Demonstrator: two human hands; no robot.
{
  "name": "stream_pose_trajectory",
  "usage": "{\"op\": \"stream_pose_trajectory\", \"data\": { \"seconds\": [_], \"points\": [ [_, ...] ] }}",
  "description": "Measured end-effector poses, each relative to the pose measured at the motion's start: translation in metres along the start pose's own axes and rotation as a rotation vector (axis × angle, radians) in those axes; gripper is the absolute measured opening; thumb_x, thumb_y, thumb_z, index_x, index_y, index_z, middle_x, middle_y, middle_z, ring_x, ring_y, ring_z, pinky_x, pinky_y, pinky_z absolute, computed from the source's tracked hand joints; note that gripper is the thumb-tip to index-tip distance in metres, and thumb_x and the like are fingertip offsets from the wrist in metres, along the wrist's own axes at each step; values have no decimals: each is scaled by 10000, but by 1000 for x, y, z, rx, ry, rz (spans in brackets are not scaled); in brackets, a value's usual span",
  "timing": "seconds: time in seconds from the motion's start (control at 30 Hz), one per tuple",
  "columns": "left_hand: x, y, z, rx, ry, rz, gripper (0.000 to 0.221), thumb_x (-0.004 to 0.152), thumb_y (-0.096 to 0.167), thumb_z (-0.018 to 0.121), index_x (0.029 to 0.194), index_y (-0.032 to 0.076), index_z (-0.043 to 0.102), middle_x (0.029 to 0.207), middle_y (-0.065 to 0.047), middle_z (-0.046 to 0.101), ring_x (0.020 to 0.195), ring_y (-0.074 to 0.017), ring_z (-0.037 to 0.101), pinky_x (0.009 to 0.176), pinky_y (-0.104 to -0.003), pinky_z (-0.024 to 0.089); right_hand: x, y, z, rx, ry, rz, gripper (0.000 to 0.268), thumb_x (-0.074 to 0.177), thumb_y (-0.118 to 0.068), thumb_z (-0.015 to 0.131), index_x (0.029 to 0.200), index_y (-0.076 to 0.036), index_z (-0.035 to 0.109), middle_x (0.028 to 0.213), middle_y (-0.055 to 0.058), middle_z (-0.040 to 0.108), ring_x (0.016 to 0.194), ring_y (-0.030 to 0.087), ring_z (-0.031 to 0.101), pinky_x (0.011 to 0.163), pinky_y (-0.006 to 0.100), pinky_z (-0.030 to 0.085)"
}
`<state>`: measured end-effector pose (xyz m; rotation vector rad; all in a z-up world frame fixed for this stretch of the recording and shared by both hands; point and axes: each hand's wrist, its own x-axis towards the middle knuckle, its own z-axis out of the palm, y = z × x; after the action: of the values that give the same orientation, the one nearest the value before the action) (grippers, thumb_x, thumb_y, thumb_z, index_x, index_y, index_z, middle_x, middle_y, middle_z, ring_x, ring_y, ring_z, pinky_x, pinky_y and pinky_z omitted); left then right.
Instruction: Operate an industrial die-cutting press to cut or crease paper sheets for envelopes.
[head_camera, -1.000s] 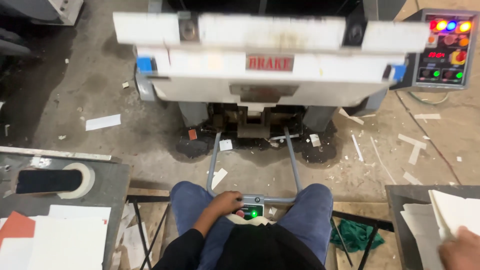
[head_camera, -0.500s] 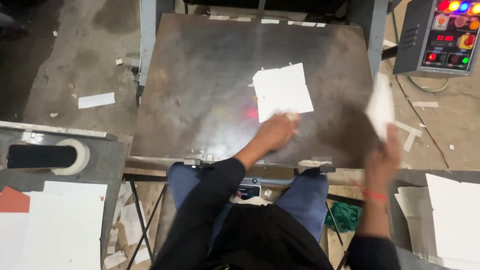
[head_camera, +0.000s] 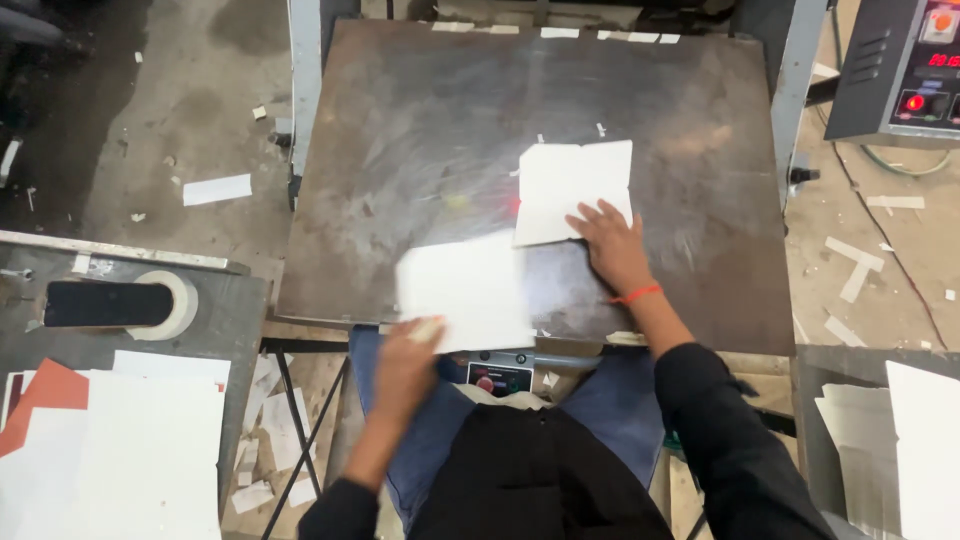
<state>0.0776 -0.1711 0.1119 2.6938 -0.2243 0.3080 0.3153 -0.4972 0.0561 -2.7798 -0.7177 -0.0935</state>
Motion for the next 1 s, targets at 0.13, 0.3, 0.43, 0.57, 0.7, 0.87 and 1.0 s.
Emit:
{"op": "stream_pose_trajectory", "data": {
  "seconds": [0.13,0.3,0.43,0.57,0.7,0.87,1.0],
  "points": [
    [-76,-63,-48,239,202,-366,446,824,-96,608,1225,64,719,1189,-186,711,1075,-378,665,923,-436,523,15,13,-7,54,-22,-53,573,894,16,513,1389,-250,625,1529,16,539,1463,279,412,1114,748,272],
    [-171,-100,-98,-396,924,-1089,257,1141,169,574,1144,-79,643,1104,-307,611,1003,-458,528,926,-518,467,26,28,-8,82,-26,-99,566,911,45,484,1386,-227,628,1522,14,551,1462,268,434,1145,724,272],
    [-268,-125,-81,616,514,-797,301,1043,-30,532,1298,-55,690,1217,-256,695,1180,-452,594,1117,-488,494,28,35,-8,83,-41,-118,549,938,30,486,1400,-233,621,1537,14,543,1479,267,427,1162,704,278],
    [-312,-159,-68,562,347,-878,322,993,114,678,1242,-91,664,1194,-315,682,1152,-491,606,1100,-538,478,41,24,-34,75,-124,-168,559,868,-294,636,1420,-215,586,1558,43,488,1474,293,367,1116,721,231],
    [-288,-154,-81,657,155,-867,514,827,213,793,1231,-92,707,1181,-319,706,1175,-500,636,879,-623,448,84,26,-47,24,-307,-114,717,793,-637,671,1389,-241,621,1556,12,481,1466,269,363,1101,741,193],
    [-201,-170,-44,275,448,-679,316,988,173,662,1280,53,679,1312,-206,691,1194,-400,640,1046,-453,507,185,46,-45,-6,-393,-54,609,912,-650,559,1302,-207,708,1452,56,607,1353,308,544,1117,561,389],
    [-86,-177,16,-273,315,-587,320,986,215,562,1251,82,682,1220,-176,731,1125,-354,701,969,-431,534,224,34,-61,23,-246,-108,537,954,-490,651,1263,-52,685,1308,188,654,1222,394,599,1035,480,464]
  ]
}}
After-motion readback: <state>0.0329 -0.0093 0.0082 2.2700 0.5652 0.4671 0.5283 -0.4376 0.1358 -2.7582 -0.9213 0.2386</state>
